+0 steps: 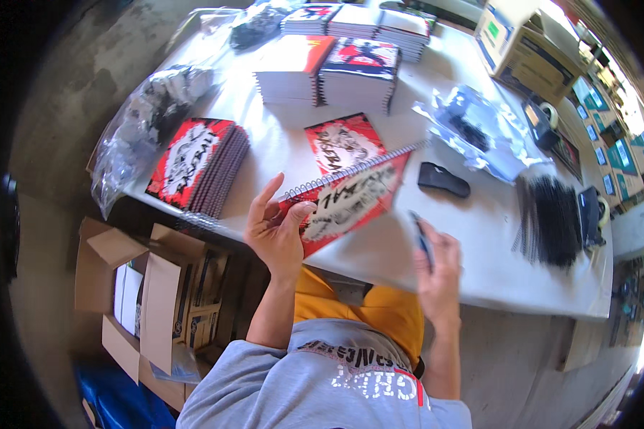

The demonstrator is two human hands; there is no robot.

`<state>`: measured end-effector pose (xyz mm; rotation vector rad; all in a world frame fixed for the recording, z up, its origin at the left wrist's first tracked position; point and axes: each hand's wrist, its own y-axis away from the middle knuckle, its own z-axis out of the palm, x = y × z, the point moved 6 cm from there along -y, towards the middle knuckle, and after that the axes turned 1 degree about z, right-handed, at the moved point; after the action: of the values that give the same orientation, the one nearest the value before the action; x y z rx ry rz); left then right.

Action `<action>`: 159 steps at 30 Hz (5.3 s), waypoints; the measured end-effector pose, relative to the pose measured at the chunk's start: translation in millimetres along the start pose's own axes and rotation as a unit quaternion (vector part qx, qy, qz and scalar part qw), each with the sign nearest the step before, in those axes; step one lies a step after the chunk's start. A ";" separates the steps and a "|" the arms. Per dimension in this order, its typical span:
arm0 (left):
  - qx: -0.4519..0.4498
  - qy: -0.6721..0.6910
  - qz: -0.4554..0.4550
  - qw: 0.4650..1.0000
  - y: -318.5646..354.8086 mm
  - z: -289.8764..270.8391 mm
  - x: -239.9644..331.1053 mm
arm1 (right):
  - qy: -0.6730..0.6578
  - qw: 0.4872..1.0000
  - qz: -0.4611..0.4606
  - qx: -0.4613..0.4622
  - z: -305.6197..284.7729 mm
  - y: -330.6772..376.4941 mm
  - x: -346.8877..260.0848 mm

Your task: The person binds books by inserting a plastic spiral into the pre-punched holes and then uses a blue tool to crimp the ends of the spiral. The person then places the finished books into a cardboard box.

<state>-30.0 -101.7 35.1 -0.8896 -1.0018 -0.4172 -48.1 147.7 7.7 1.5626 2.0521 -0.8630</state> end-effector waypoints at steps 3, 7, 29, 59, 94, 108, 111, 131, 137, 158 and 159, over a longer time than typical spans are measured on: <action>0.029 0.128 -0.040 0.991 -7.3 -15.2 -11.4 | 0.274 0.938 0.205 -0.047 -2.3 11.6 57.2; 0.027 0.143 -0.059 0.988 -8.5 -32.3 -7.5 | 0.339 0.936 0.092 0.027 10.8 -9.0 44.3; 0.191 -0.645 -0.083 0.735 -151.1 -282.8 10.4 | -0.060 0.956 -0.239 -0.158 242.8 -240.1 -272.5; -0.113 0.045 -0.247 0.961 -3.6 9.7 -134.1 | 0.078 0.983 0.163 -0.010 149.3 -240.1 9.5; -0.250 -0.412 0.477 0.735 8.8 59.9 2.5 | 0.340 0.905 0.249 0.060 -135.1 -142.9 267.2; -0.240 -0.432 0.394 0.775 19.0 60.0 -21.3 | 0.023 0.998 0.030 0.050 -133.8 -92.7 78.0; -0.189 -0.356 0.297 0.866 28.9 64.6 -19.4 | -0.188 0.980 -0.034 -0.062 -82.2 -52.1 33.2; -0.114 -0.386 0.306 0.863 52.2 74.4 -16.1 | -0.181 0.971 -0.146 -0.058 -33.5 -40.8 -31.3; -0.137 -0.415 0.295 0.850 47.0 78.9 -18.5 | -0.200 0.959 -0.138 -0.144 -28.8 -41.0 -33.2; -0.182 -0.422 0.304 0.834 48.5 78.5 -7.9 | -0.220 0.956 -0.121 -0.148 -28.6 -53.9 -26.3; -0.178 -0.422 0.300 0.837 45.9 78.3 -7.4 | -0.219 0.955 -0.103 -0.169 -28.8 -54.4 -24.8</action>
<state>-45.8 -12.4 26.9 -1.7398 -1.3753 0.3962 -92.2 140.7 56.8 0.8930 1.9247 -0.7906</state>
